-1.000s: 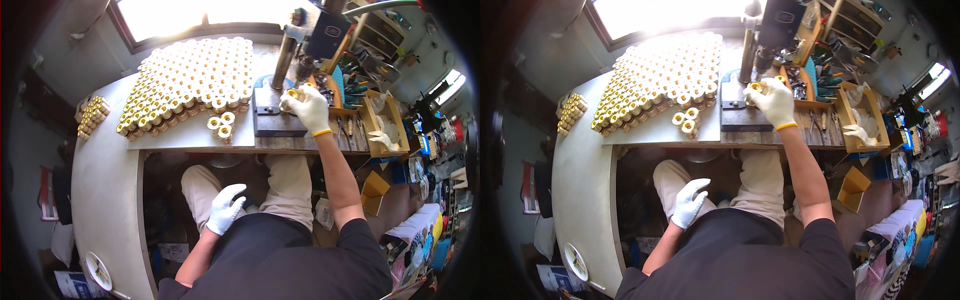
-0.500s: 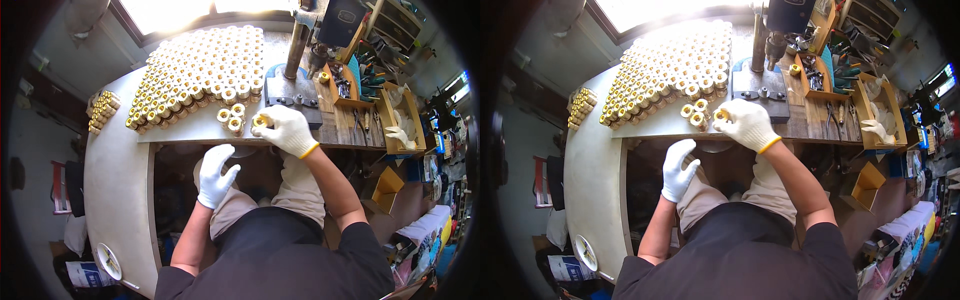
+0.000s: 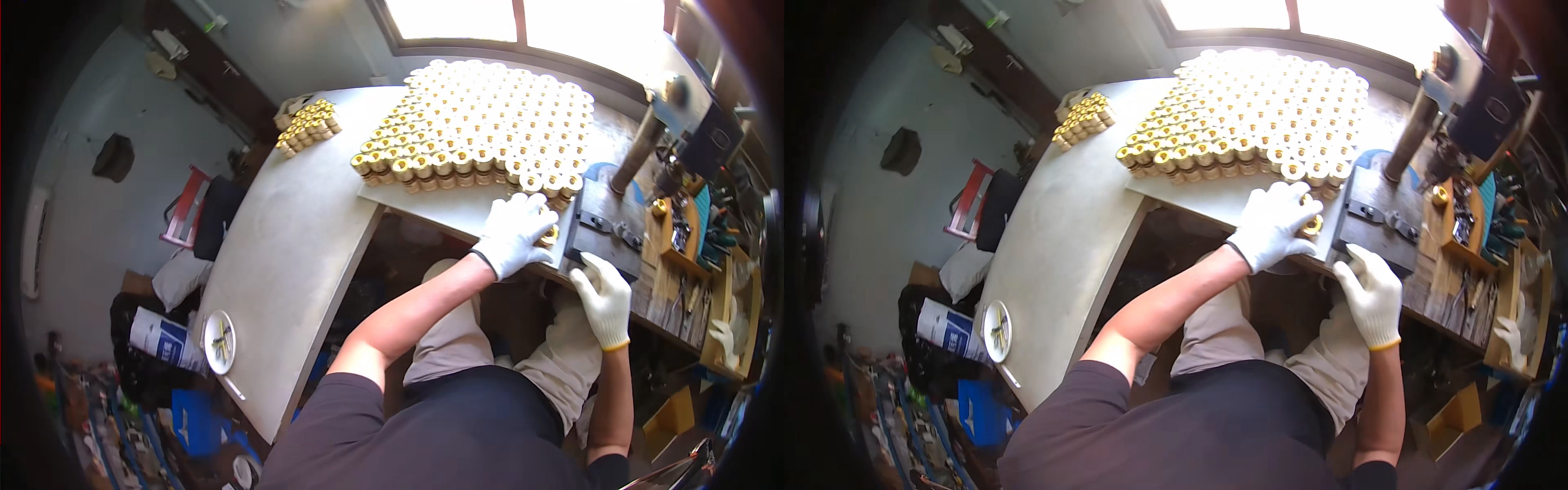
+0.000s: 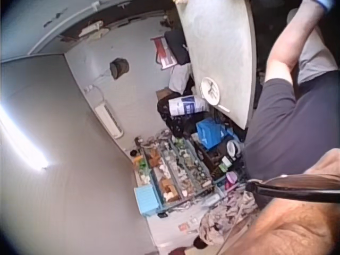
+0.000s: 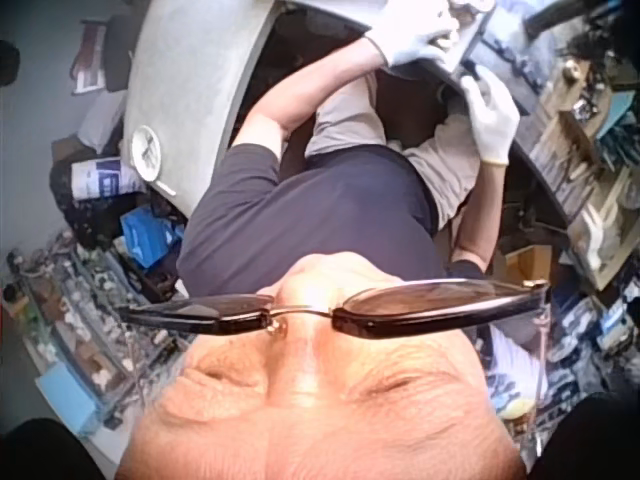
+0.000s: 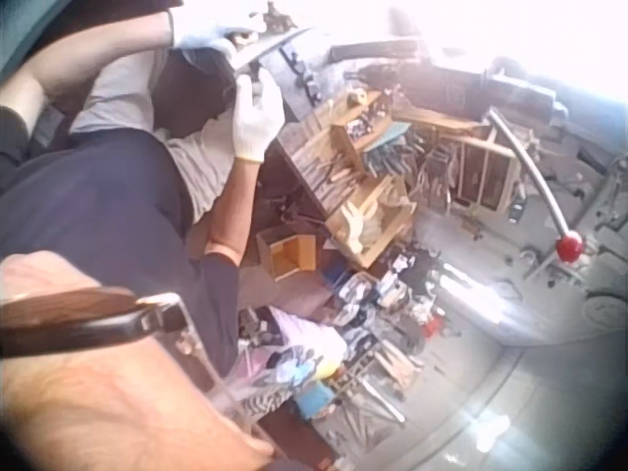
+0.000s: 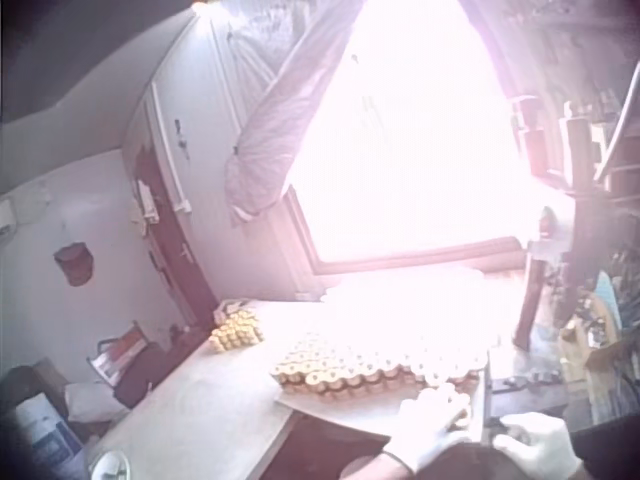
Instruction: Using a manual arbor press to assemble or shape small brass-colored metal components on a workbench.
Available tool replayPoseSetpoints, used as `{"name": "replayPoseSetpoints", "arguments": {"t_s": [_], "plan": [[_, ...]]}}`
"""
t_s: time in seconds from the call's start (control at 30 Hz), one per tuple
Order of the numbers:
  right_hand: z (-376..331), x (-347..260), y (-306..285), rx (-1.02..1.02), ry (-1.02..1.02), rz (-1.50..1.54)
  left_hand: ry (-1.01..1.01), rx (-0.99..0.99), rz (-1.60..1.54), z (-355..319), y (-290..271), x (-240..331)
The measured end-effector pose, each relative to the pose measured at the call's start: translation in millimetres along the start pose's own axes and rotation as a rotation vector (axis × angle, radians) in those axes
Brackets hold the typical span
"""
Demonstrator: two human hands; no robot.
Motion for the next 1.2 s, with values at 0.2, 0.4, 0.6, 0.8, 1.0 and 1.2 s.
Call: {"name": "replayPoseSetpoints", "arguments": {"t_s": [0.2,0.4,0.6,0.8,1.0,1.2], "plan": [[-17,29,-20,0.037,0.078,0.017,-0.019,0.056,-0.040,-9,-8,-4],[-33,62,-64,0.102,0.087,-0.036,-0.102,0.273,-0.116,-92,-71,-40],[-72,151,-99,0.258,0.244,-0.060,-0.502,0.090,0.338,-176,-131,-170],[-71,151,-93,0.293,0.202,-0.132,-0.903,0.102,0.506,-200,-178,-366],[-76,151,-88,0.313,0.216,-0.175,-1.033,0.071,0.566,-170,-189,-515],[-81,148,-89,0.328,0.238,-0.270,-1.251,0.016,0.555,-150,-189,-577]]}}
Point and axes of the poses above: each hand's wrist, its own z-axis towards the middle knuckle, its own y-axis out of the palm, x = y × z, the point moved 8 cm from there along z, towards the middle knuckle, and after that the axes turned 2 degrees about -x, right-handed, at the moved point
